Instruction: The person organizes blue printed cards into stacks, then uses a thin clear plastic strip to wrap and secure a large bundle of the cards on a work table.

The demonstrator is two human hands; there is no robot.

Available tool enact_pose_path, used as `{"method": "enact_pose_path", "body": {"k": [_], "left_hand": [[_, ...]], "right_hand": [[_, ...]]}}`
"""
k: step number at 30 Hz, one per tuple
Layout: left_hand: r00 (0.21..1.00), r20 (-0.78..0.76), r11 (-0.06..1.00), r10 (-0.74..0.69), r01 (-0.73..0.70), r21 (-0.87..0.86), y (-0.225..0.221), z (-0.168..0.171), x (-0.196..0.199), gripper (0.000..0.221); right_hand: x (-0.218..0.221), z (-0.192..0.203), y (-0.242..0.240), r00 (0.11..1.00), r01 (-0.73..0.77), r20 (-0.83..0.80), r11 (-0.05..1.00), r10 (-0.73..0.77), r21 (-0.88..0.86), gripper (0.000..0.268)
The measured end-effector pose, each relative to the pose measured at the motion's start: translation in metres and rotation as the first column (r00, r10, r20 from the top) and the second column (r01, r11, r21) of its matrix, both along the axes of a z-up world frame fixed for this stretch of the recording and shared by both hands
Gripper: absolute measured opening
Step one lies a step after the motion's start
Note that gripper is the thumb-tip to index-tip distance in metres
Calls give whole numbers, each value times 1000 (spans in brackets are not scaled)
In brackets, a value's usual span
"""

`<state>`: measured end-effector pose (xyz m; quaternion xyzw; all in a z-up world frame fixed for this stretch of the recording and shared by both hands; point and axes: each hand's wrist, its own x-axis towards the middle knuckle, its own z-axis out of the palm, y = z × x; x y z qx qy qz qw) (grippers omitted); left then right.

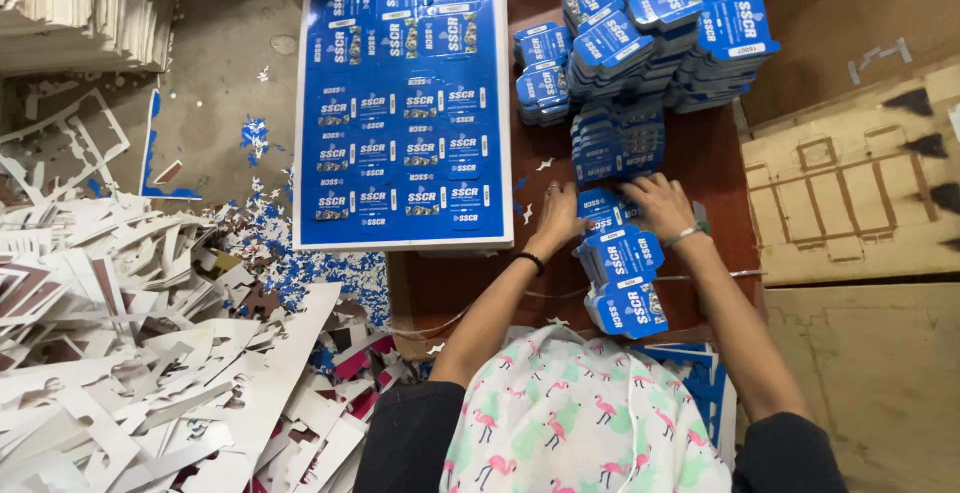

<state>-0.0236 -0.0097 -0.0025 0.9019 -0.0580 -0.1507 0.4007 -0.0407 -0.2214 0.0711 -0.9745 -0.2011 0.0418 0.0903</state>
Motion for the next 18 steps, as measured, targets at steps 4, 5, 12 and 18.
{"method": "enact_pose_path", "body": {"k": [4, 5, 12, 18], "left_hand": [[999, -43, 998, 30, -32, -48, -3, 0, 0, 69], [1000, 0, 993, 0, 0, -120, -2, -1, 0, 66], [920, 375, 964, 112, -9, -264, -5, 14, 18, 54], [924, 344, 978, 169, -114, -175, -3, 46, 33, 60]], "right_hand": [[3, 3, 3, 999, 1, -45, 997, -5, -82, 60], [4, 6, 2, 1000, 1, -27, 999, -3, -50, 58], [24, 13, -3, 975, 64, 188, 957, -121, 282, 39], [44, 10, 9, 924, 67, 351, 968, -152, 242, 45]]}}
